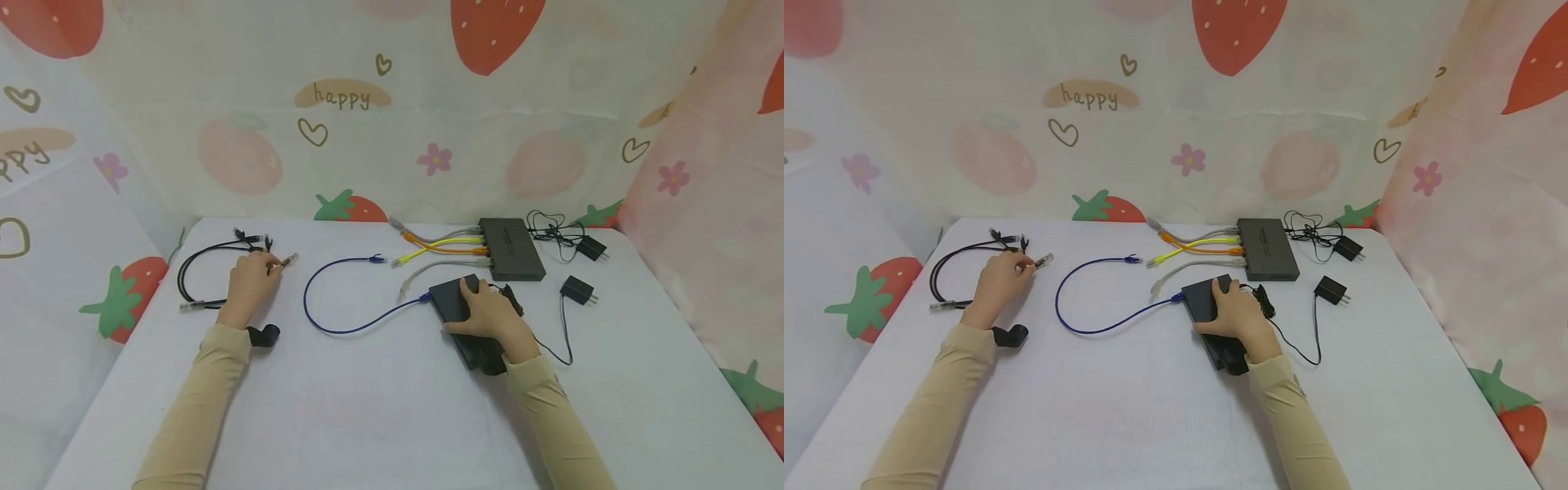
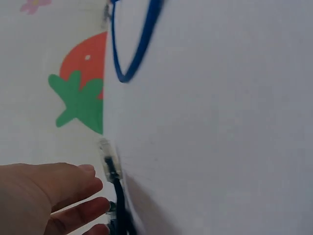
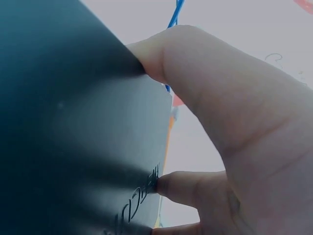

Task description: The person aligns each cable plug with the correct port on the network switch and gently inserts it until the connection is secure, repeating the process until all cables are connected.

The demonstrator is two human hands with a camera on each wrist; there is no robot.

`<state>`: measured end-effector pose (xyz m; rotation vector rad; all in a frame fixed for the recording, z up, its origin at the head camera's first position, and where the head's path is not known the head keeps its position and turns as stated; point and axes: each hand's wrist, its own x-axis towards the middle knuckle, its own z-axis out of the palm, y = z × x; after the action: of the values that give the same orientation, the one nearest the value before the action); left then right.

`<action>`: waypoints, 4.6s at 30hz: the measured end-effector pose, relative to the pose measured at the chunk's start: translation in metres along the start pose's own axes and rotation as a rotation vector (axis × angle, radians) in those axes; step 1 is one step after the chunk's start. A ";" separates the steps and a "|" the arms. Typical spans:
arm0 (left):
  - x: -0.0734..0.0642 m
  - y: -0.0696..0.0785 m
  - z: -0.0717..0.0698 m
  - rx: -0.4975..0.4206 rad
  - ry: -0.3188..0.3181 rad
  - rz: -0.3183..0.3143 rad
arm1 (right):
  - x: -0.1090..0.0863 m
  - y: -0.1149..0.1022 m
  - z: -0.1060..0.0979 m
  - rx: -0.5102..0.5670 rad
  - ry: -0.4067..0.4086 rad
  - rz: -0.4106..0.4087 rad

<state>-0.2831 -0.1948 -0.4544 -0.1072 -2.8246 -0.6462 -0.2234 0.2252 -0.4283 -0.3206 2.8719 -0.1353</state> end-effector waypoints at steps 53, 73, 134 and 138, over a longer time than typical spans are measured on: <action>-0.002 0.035 -0.012 -0.134 -0.163 -0.004 | 0.000 0.000 0.002 -0.005 -0.031 0.033; -0.022 0.078 -0.016 -0.376 -0.301 0.070 | 0.004 0.003 0.005 -0.012 -0.042 0.038; -0.054 0.190 0.098 -0.926 -0.904 -0.083 | -0.012 0.009 -0.015 0.129 -0.203 0.008; -0.045 0.191 0.106 -1.008 -0.960 -0.156 | -0.012 0.012 -0.017 0.154 -0.212 -0.001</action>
<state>-0.2389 0.0227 -0.4781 -0.4708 -2.9017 -2.5555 -0.2187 0.2403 -0.4107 -0.2882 2.6328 -0.3016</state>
